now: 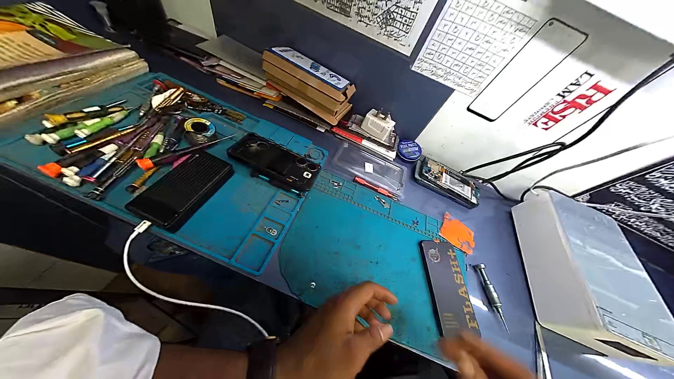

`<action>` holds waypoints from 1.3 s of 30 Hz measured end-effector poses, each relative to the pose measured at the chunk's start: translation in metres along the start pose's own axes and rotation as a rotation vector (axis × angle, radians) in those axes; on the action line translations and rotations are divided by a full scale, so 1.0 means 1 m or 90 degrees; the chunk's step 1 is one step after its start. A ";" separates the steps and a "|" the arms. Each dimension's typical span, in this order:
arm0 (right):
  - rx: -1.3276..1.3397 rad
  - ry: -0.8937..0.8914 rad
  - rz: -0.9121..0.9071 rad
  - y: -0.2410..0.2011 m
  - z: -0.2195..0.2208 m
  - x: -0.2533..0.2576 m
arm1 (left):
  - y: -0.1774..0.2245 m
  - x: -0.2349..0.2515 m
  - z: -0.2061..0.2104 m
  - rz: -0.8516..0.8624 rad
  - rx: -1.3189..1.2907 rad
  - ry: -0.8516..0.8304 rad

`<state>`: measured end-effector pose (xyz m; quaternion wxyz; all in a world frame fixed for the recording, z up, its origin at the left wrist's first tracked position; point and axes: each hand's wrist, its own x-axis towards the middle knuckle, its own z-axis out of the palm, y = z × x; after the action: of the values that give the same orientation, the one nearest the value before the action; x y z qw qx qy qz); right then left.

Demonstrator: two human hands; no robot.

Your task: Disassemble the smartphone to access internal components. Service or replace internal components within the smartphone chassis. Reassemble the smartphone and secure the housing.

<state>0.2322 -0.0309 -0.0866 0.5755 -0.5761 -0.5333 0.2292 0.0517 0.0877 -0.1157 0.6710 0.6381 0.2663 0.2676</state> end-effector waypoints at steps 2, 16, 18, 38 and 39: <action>-0.382 0.112 0.074 0.039 -0.038 0.020 | -0.002 0.003 -0.006 -0.071 -0.011 0.015; -0.665 0.059 0.226 0.062 -0.046 0.046 | -0.015 0.003 -0.016 -0.121 -0.067 -0.010; -0.661 0.064 0.247 0.059 -0.043 0.050 | -0.017 0.003 -0.016 -0.117 -0.071 -0.008; -0.242 0.272 -0.027 0.037 0.015 0.032 | 0.003 0.012 -0.017 -0.090 -0.187 0.014; -0.305 0.255 -0.070 0.035 0.030 0.026 | 0.003 0.014 -0.014 -0.066 -0.203 0.003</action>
<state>0.2269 0.0124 -0.1159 0.5286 -0.6994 -0.4782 -0.0523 0.0520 0.1075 -0.1133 0.7760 0.5085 0.2547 0.2728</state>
